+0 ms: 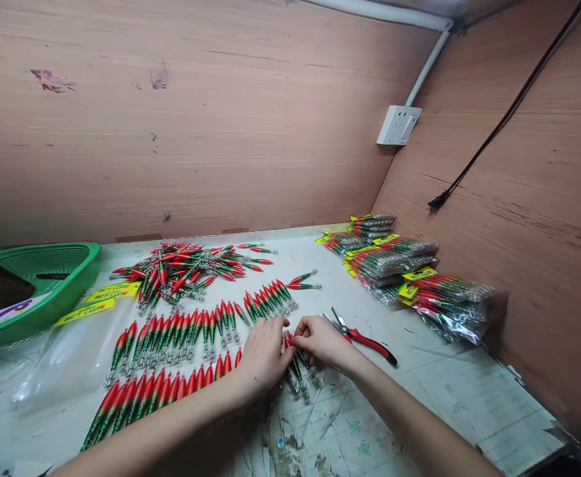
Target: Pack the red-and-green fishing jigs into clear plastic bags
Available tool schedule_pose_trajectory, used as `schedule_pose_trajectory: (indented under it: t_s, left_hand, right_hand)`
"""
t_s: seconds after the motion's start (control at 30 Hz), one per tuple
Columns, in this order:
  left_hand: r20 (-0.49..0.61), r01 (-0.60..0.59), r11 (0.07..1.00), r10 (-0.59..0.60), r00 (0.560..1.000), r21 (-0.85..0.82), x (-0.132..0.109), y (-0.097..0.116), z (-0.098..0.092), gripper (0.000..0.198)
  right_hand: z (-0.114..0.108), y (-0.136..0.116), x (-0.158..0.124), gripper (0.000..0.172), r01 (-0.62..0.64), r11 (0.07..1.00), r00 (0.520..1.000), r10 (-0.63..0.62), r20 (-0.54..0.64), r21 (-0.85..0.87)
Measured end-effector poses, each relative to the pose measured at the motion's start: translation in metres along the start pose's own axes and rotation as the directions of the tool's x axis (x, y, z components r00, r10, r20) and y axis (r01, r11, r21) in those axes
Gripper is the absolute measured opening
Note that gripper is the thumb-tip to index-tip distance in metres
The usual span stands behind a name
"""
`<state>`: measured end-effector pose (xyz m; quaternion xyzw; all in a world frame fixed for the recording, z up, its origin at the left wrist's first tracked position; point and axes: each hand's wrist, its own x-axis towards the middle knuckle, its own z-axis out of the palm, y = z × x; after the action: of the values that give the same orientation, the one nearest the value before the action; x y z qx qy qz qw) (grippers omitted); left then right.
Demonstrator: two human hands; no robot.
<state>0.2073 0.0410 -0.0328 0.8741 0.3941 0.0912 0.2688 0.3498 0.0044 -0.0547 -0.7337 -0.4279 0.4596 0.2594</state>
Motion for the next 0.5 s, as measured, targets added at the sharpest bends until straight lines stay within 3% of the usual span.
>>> schedule_pose_trajectory:
  t_s: [0.17,0.3,0.37,0.5]
  left_hand:
    - [-0.095,-0.084,0.985,0.099,0.99,0.149,0.012,-0.018,-0.025,0.03]
    - [-0.186,-0.085,0.967,0.132,0.974,0.24,0.068,-0.049,-0.06,0.027]
    - [-0.178,-0.107,0.954,0.161,0.971,0.279,0.103,-0.064,-0.073,0.021]
    - [-0.087,-0.223,0.928,0.26,0.962,0.299,0.15,-0.081,-0.076,0.017]
  right_hand:
    - [-0.015,-0.022,0.013,0.01,0.131,0.982,0.989,-0.14,-0.056,-0.139]
    - [-0.036,-0.06,0.062,0.011,0.25,0.906,0.937,-0.315,-0.152,-0.342]
    - [-0.04,-0.08,0.094,0.016,0.277,0.851,0.911,-0.38,-0.158,-0.447]
    - [-0.033,-0.107,0.146,0.025,0.297,0.743,0.885,-0.45,-0.119,-0.599]
